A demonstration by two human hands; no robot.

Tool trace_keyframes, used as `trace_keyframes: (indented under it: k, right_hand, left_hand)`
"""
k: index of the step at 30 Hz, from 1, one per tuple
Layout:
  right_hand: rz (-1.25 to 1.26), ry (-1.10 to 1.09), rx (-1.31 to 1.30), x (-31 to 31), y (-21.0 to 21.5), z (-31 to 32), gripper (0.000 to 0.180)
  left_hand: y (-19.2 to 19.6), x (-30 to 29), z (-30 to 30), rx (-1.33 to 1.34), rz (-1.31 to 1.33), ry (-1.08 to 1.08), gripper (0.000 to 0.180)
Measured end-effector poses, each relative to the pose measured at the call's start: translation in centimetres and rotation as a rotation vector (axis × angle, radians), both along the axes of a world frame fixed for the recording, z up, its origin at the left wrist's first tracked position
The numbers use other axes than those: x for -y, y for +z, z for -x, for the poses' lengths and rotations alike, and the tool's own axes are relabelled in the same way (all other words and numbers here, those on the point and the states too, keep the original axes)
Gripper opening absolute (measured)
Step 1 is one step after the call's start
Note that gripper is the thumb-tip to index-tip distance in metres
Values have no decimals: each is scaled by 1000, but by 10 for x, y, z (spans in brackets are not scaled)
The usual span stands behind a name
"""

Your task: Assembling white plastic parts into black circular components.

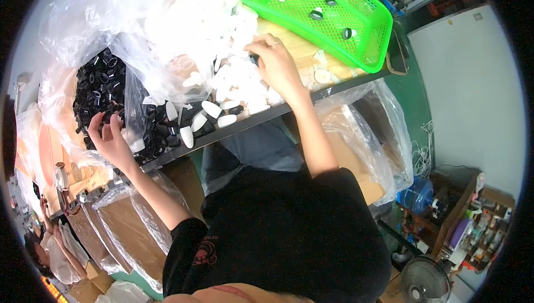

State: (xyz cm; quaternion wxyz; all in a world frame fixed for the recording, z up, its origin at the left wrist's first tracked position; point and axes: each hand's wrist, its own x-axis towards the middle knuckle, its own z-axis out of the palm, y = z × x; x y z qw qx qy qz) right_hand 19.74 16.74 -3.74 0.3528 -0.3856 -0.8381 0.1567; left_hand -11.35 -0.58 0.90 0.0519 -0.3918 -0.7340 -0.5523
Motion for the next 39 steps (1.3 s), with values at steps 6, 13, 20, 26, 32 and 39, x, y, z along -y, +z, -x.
trace_keyframes:
  k: [6,13,20,26,32,39]
  right_hand:
    - [-47,-88,-95,-4,-5,20,10]
    - [518,-42,-624,30,9,18,15]
    - [687,242,-908,90,51,42,28]
    - [545,256,-806,114,62,42,21]
    - [286,237,-710,117,60,53,16]
    - [201,195,-638,116,59,55,15]
  left_hand:
    - [0,8,-52,391,-141,-280,18]
    - [-5,3,-105,725,-138,-600,33]
    - [0,0,-133,963,-232,-693,35]
    - [-13,1,-139,1050,-346,-743,32]
    - [-5,4,-140,1152,-417,-810,30]
    - [-3,4,-139,1184,-430,-818,26]
